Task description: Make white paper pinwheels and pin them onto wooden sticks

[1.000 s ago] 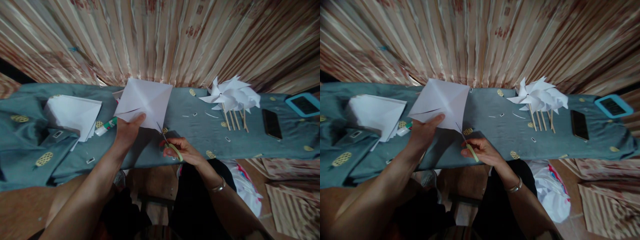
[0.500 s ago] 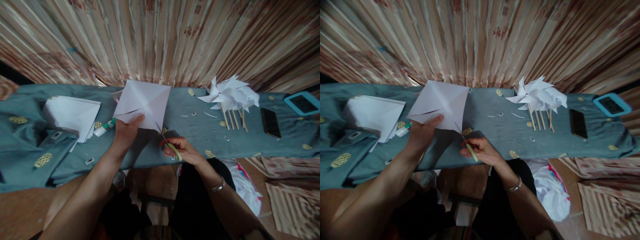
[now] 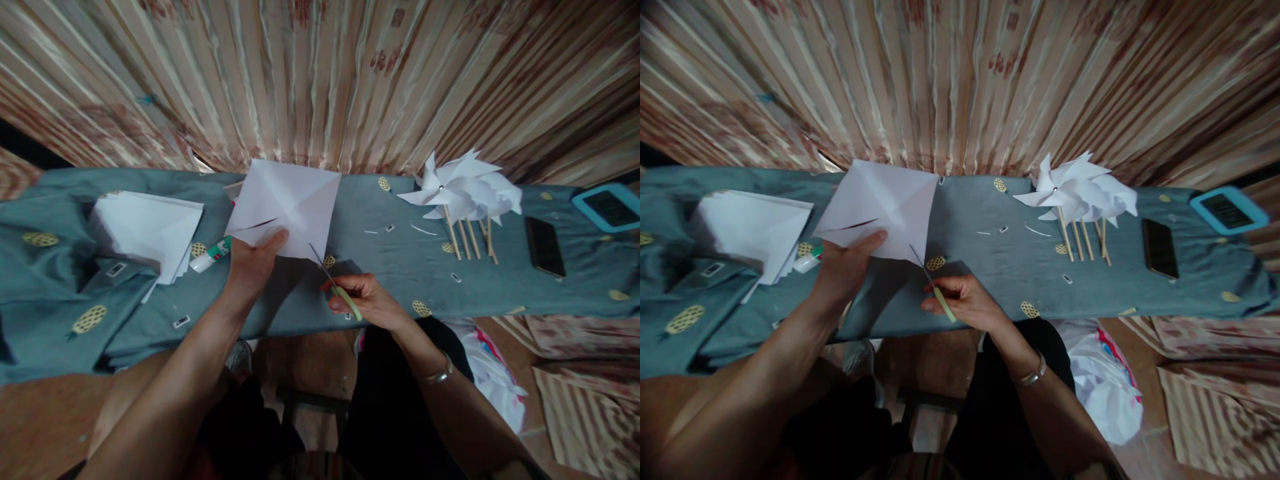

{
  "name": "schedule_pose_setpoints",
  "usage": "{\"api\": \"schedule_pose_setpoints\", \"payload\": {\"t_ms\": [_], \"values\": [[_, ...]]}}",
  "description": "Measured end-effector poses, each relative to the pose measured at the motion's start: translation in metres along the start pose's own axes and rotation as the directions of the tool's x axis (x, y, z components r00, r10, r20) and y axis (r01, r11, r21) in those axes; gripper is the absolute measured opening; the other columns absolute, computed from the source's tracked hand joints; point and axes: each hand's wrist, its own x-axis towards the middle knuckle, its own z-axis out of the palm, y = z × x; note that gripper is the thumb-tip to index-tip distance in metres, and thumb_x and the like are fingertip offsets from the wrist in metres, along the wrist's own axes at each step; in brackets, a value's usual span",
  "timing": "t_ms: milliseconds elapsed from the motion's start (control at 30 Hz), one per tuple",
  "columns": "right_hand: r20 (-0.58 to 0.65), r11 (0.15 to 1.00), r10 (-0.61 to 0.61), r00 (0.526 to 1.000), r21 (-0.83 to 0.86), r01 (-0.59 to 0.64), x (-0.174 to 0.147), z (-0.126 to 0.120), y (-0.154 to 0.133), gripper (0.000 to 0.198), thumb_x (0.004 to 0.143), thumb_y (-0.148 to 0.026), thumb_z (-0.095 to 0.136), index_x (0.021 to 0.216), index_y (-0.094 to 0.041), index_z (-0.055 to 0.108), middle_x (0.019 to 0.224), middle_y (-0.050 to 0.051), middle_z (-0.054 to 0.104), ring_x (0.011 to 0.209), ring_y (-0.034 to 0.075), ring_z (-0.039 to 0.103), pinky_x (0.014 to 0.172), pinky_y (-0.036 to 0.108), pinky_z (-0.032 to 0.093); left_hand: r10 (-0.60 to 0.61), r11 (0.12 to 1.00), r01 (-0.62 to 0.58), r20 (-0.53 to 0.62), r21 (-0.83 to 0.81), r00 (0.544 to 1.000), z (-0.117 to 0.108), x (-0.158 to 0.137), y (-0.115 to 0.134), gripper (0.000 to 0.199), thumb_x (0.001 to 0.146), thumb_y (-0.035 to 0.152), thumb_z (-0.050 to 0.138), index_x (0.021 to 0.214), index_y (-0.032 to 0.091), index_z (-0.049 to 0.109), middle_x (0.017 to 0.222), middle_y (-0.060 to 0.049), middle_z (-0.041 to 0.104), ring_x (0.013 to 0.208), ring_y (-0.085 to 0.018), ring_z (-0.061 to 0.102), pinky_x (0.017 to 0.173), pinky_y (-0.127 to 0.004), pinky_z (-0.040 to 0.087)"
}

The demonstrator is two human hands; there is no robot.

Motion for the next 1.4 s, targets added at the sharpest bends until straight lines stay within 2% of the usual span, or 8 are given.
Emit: {"api": "schedule_pose_setpoints", "payload": {"t_ms": [233, 533, 733, 967, 1233, 1400], "values": [[0.018, 0.999, -0.035, 0.999, -0.026, 0.035, -0.001, 0.0, -0.003, 0.051, 0.062, -0.055, 0.084, 0.09, -0.016, 0.069, 0.063, -0.005, 0.058, 0.054, 0.007, 0.049, 0.051, 0.02, 0.04, -0.006, 1.0, 0.006, 0.023, -0.002, 1.0, 0.001, -0.003, 0.0, 0.048, 0.063, 0.021, 0.081, 0.108, 0.021, 0.065, 0.097, -0.004, 0.076, 0.093, -0.023, 0.071, 0.095, -0.041, 0.054], [-0.006, 1.0, 0.01, 1.0, 0.011, -0.01, -0.001, 0.001, -0.004, 0.05, 0.058, -0.049, 0.088, 0.09, -0.015, 0.069, 0.061, -0.006, 0.056, 0.053, 0.006, 0.046, 0.05, 0.02, 0.037, -0.022, 1.0, 0.022, 0.027, 0.002, 0.999, -0.001, -0.003, -0.003, 0.047, 0.063, 0.022, 0.081, 0.107, 0.022, 0.065, 0.097, -0.003, 0.076, 0.095, -0.023, 0.072, 0.096, -0.041, 0.054], [-0.009, 0.999, 0.024, 1.0, 0.03, -0.024, 0.0, 0.002, -0.003, 0.048, 0.059, -0.049, 0.087, 0.089, -0.015, 0.069, 0.059, -0.007, 0.056, 0.052, 0.006, 0.048, 0.049, 0.02, 0.038, -0.028, 0.999, 0.027, 0.033, 0.03, 0.999, -0.001, -0.004, 0.002, 0.045, 0.064, 0.022, 0.08, 0.106, 0.025, 0.063, 0.099, -0.002, 0.075, 0.103, -0.024, 0.069, 0.103, -0.043, 0.05], [-0.04, 0.997, 0.064, 0.997, 0.045, -0.062, 0.0, 0.003, -0.003, 0.053, 0.054, -0.048, 0.09, 0.089, -0.015, 0.068, 0.059, -0.006, 0.058, 0.053, 0.007, 0.05, 0.051, 0.02, 0.04, -0.044, 0.999, 0.043, 0.028, 0.024, 0.999, -0.001, -0.005, 0.003, 0.04, 0.063, 0.021, 0.079, 0.1, 0.022, 0.063, 0.094, -0.003, 0.075, 0.095, -0.022, 0.07, 0.097, -0.04, 0.053], [-0.009, 0.998, -0.046, 0.999, -0.047, 0.045, 0.001, 0.002, -0.002, 0.05, 0.062, -0.055, 0.084, 0.089, -0.015, 0.068, 0.062, -0.005, 0.057, 0.054, 0.007, 0.047, 0.05, 0.02, 0.038, -0.046, 0.997, 0.041, 0.089, 0.062, 0.995, 0.001, -0.01, 0.004, 0.039, 0.066, 0.021, 0.078, 0.102, 0.023, 0.063, 0.094, -0.002, 0.075, 0.1, -0.023, 0.069, 0.1, -0.041, 0.052], [0.0, 0.998, -0.041, 0.999, -0.054, 0.041, 0.0, 0.002, -0.003, 0.05, 0.063, -0.054, 0.084, 0.088, -0.015, 0.067, 0.061, -0.006, 0.054, 0.052, 0.006, 0.044, 0.047, 0.02, 0.033, -0.035, 0.998, 0.03, 0.102, 0.049, 0.994, 0.001, -0.01, 0.003, 0.039, 0.066, 0.022, 0.078, 0.101, 0.026, 0.064, 0.093, -0.001, 0.075, 0.1, -0.024, 0.069, 0.101, -0.041, 0.051]]}}
